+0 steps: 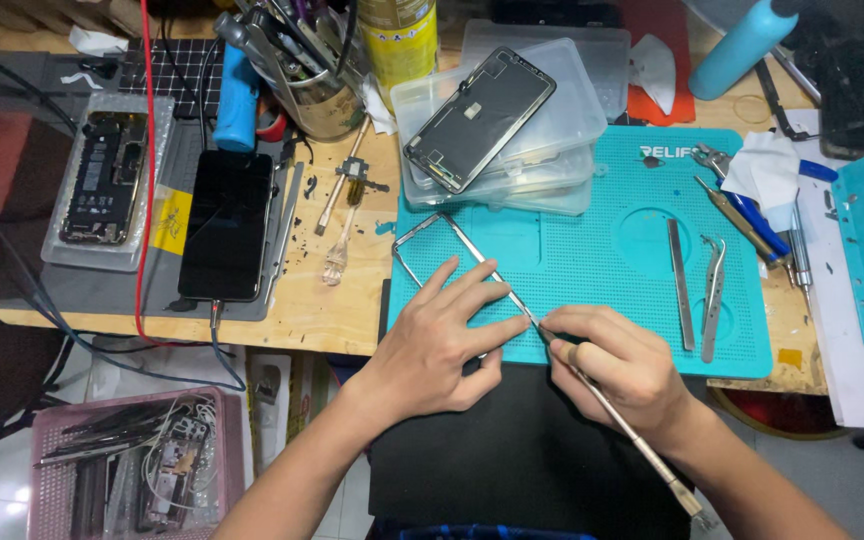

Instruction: The person works on a disassembled smartphone at a repair bench. They hold the phone frame, use a brush-like tool to scrape and clean old adhesive from the frame edges, set the frame aside, then wipe the phone housing with a tissue.

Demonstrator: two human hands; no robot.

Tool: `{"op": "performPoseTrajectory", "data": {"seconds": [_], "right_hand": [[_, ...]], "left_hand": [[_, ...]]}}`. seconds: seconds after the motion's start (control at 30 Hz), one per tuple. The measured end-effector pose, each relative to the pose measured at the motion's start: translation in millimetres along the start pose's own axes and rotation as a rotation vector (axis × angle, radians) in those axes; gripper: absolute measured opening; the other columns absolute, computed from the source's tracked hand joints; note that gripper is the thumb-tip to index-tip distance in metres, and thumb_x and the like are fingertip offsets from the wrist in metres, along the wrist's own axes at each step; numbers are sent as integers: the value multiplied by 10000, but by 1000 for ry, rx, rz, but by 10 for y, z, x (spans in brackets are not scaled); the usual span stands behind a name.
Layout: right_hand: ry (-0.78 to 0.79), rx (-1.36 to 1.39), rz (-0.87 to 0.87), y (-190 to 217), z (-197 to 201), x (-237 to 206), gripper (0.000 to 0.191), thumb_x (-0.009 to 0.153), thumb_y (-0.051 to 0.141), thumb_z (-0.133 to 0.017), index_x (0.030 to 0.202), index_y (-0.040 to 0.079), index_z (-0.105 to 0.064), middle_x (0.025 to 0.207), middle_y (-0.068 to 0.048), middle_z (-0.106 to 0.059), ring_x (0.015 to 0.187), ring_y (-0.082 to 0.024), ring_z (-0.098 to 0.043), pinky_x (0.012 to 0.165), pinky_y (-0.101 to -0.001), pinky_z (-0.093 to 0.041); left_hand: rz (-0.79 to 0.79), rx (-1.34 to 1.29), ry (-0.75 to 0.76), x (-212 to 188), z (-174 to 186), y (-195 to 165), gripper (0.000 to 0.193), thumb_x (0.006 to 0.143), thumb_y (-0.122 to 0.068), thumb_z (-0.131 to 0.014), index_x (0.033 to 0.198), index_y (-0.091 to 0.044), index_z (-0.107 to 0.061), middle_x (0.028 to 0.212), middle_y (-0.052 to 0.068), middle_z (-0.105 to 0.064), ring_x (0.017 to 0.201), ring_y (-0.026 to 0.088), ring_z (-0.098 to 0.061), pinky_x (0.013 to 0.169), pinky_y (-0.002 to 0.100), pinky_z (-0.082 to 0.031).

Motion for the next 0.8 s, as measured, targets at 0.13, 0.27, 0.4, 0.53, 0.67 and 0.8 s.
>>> {"op": "performPoseTrajectory", "data": {"seconds": [0.13, 0.27, 0.4, 0.53, 0.67, 0.8], "right_hand": [[14, -14, 8, 14, 17, 6, 175, 733, -51, -779, 796, -40, -616, 1008, -181, -709, 916, -325, -738, 739, -358, -599], [15, -9, 2, 11, 4, 15, 167, 731, -52, -783, 805, -40, -634, 1009, -187, -713, 911, -325, -736, 732, -358, -595], [10, -6, -4, 3, 2, 16, 169, 737, -52, -782, 807, -45, -629, 1001, -186, -713, 912, -325, -739, 734, -355, -599], [10, -18, 13, 5, -4, 31, 168, 735, -54, -780, 804, -45, -628, 998, -183, -714, 909, -328, -742, 740, -361, -603], [4, -9, -8, 5, -15, 44, 169, 726, -52, -786, 811, -49, -641, 1004, -193, -716, 910, -328, -743, 742, -358, -604], [11, -16, -6, -10, -24, 49, 176, 723, -40, -793, 811, -53, -642, 1006, -206, -718, 913, -337, -745, 741, -358, -605]], "left_hand": [[-1, 0, -6, 3, -1, -7, 357, 815, -123, -701, 1171, -137, -720, 1261, 148, -630, 1358, 404, -560, 1172, 623, -388], [-2, 3, -9, 3, -4, -2, 366, 821, -126, -701, 1186, -135, -720, 1263, 151, -626, 1359, 403, -556, 1167, 622, -390], [-4, -2, -10, -2, -7, -2, 364, 822, -126, -699, 1185, -135, -716, 1259, 147, -628, 1360, 404, -553, 1167, 624, -390], [-2, -2, -16, -4, 3, 5, 360, 822, -126, -698, 1182, -138, -715, 1261, 145, -629, 1362, 402, -556, 1172, 623, -391], [-5, -2, -15, -9, 8, 4, 364, 820, -125, -698, 1183, -136, -712, 1260, 148, -626, 1360, 406, -556, 1169, 626, -390], [2, -8, -16, -12, 11, 16, 357, 819, -134, -702, 1175, -136, -712, 1265, 146, -628, 1363, 410, -555, 1167, 625, -386]]}}
Point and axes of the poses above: each hand's wrist, its own x-axis towards the middle knuckle, its own z-axis out of the back of the hand, y = z × x, the point moved 4 cm from there along x, towards the middle knuckle
